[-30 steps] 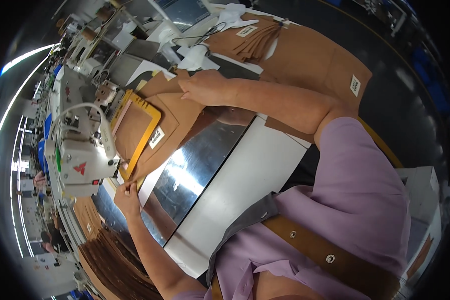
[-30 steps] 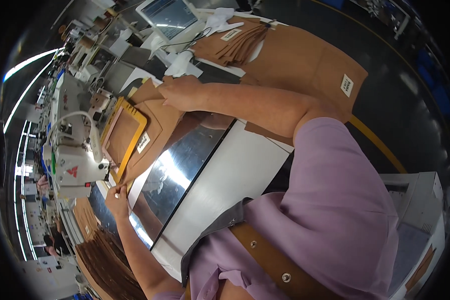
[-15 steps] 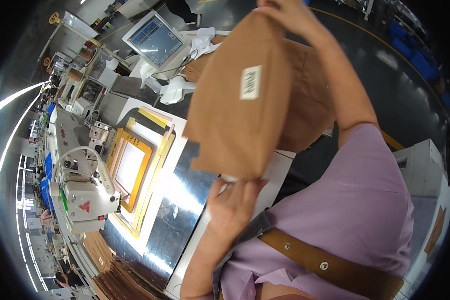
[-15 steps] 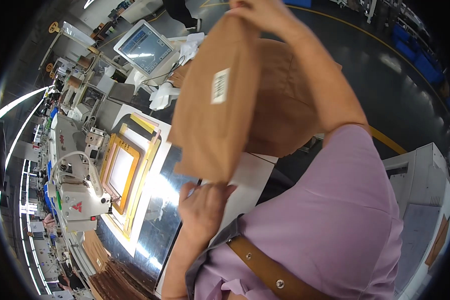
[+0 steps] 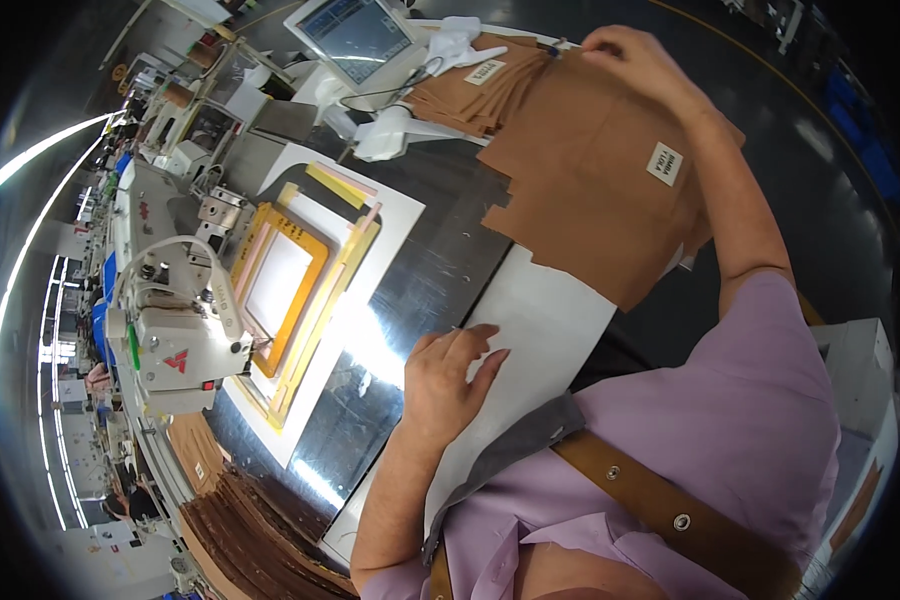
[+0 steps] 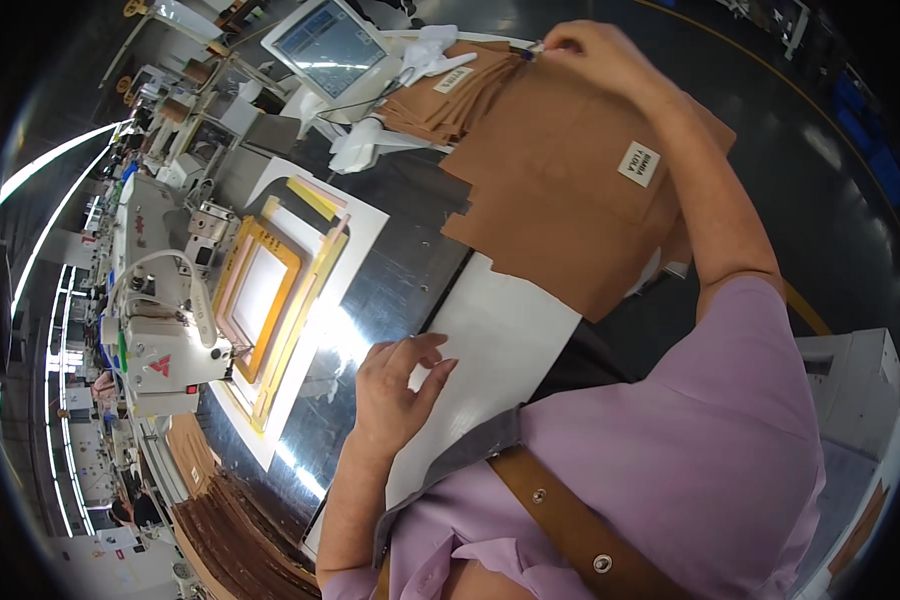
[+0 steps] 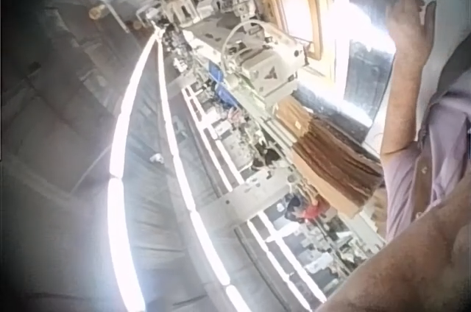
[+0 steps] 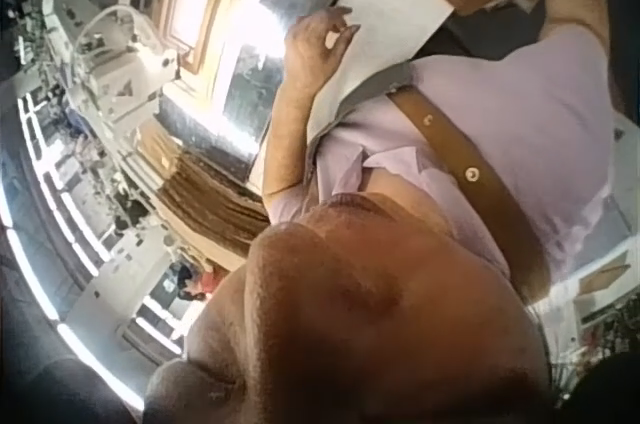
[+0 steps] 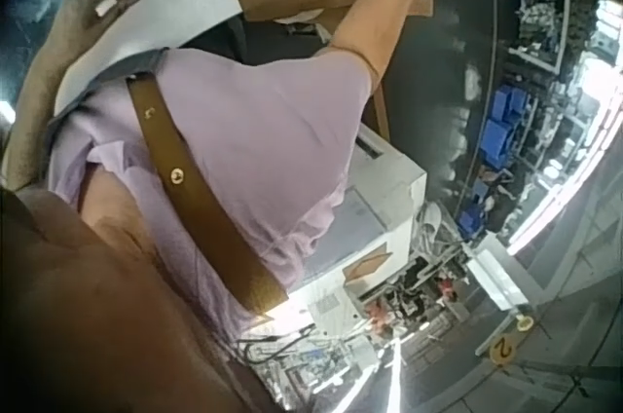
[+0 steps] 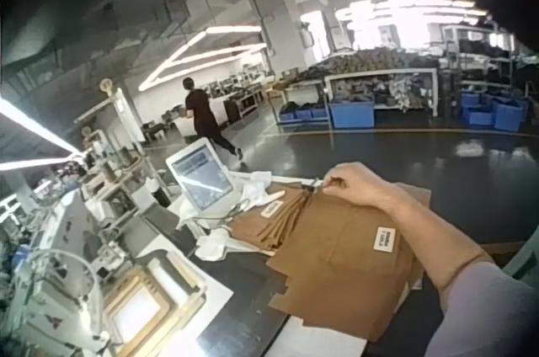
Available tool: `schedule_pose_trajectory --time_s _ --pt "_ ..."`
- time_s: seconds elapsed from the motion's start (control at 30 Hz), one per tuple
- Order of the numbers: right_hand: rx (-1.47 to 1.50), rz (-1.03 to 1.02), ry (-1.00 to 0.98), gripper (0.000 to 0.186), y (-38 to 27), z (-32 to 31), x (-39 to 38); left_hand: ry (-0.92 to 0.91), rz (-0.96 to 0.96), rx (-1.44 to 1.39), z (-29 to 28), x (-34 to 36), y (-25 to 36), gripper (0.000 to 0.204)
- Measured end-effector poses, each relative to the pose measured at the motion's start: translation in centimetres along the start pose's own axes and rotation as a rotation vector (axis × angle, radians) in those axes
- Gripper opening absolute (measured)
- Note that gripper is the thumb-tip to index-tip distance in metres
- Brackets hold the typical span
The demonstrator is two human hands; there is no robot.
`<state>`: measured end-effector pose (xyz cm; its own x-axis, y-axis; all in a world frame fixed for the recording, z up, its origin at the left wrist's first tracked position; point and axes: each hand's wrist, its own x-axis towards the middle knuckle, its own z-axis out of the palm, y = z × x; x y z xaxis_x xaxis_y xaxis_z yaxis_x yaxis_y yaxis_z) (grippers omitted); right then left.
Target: Sewing leather bag components using an industrial sewing machine.
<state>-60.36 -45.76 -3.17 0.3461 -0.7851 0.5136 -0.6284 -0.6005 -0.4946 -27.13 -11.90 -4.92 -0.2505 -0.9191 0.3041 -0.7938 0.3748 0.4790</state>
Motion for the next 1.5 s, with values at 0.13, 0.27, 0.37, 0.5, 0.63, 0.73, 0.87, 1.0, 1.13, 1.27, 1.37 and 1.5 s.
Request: schedule_pose_trajectory --time_s 0.13,0.27,0.37,0.5,0.63,0.73,0.87,1.0,1.13,1.27,1.37,1.5 --pt "0.031 -0.214 -0.262 0.025 -8.9 9.3 4.4 0.144 -0.234 0.075 -2.6 -4.7 -3.0 0.021" --pt "-0.337 -0.352 -0.13 0.023 -13.2 19.3 6.8 0.284 -0.493 0.027 -4.6 -9.8 -4.2 0.02" --pt "-0.525 -0.291 -0.358 0.018 -14.0 22.3 7.7 0.392 -0.657 -0.031 -5.5 -13.2 -4.8 0.021" --pt "-0.585 -0.284 -0.35 0.014 -13.8 24.1 7.3 0.472 -0.787 -0.093 -6.2 -15.2 -5.5 0.019" --pt "-0.529 -0.315 -0.14 0.011 -12.7 22.5 7.7 0.475 -0.741 -0.034 -6.7 -14.1 -6.7 0.017" --pt "-0.396 -0.484 -0.079 0.008 -16.4 19.5 6.2 0.457 -0.706 -0.003 -6.7 -11.1 -6.8 0.022" --pt "-0.161 -1.009 -0.081 0.003 -23.9 20.7 0.3 0.44 -0.265 0.43 -5.9 -4.6 -6.2 0.066" --pt "0.044 -1.189 -0.161 0.007 -30.1 21.2 -4.7 0.552 -0.388 0.113 -4.2 -1.9 -6.7 0.07" --pt "0.212 -1.147 -0.169 0.017 -30.1 22.2 -3.4 0.495 -0.59 -0.137 -5.8 -3.4 -6.8 0.04" --pt "0.261 -1.134 -0.171 0.009 -30.3 23.1 -1.9 0.49 -0.37 0.325 -7.2 -6.5 -10.7 0.028" --pt "0.268 -1.162 -0.122 0.008 -30.3 26.1 -0.4 0.528 -0.314 0.586 -9.0 -9.1 -14.0 0.025" --pt "0.184 -1.217 -0.051 0.013 -30.3 28.2 0.4 0.483 -0.251 0.869 -10.2 -11.6 -16.8 0.031"
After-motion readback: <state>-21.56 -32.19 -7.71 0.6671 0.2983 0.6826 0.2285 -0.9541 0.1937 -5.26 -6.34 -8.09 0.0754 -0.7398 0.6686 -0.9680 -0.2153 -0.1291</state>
